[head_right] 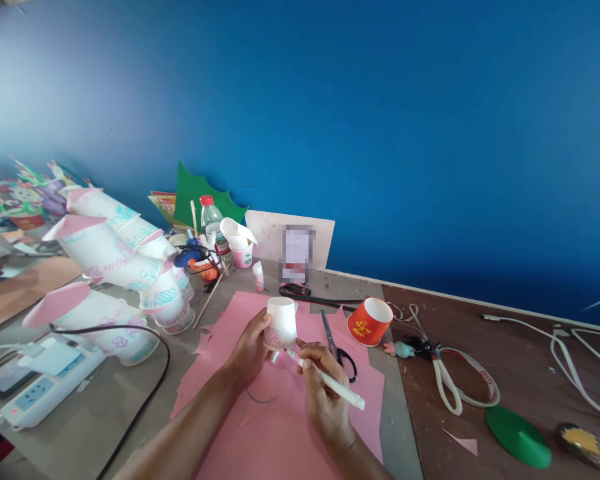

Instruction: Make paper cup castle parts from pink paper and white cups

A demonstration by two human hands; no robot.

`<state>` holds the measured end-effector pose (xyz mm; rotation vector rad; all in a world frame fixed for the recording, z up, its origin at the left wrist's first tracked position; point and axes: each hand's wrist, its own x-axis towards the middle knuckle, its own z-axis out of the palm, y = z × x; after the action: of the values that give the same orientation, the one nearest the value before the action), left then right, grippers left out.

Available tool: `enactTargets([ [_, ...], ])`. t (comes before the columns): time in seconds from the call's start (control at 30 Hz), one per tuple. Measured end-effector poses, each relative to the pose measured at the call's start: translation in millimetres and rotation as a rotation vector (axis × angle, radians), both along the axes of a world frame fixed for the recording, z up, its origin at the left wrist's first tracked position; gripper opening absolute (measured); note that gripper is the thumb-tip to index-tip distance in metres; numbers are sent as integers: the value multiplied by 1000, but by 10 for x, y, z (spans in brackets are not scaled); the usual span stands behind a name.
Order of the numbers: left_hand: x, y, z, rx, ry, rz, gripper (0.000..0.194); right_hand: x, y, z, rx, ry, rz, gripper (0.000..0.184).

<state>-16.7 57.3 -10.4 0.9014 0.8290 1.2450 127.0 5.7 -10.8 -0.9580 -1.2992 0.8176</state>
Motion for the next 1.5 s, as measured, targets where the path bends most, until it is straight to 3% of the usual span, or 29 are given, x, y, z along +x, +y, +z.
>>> enactTargets([
  [0.3, 1, -18, 28, -3, -1, -13, 30, -11, 0, 3, -13, 6, -76, 19],
  [0.53, -3, -6, -9, -11, -14, 6, 28, -1, 2, -26, 0, 39, 13, 19],
  [0.93, 2, -4, 8, -2, -20, -15, 36, -7, 11, -17, -58, 41, -93, 20],
  [1.3, 1, -5, 20, 1, -31, -11, 33, 24, 52, -110, -126, 75, -28, 23],
  [1.5, 3, -7, 12, 9, -46, -11, 34, 9, 41, -67, -144, 82, -120, 24],
])
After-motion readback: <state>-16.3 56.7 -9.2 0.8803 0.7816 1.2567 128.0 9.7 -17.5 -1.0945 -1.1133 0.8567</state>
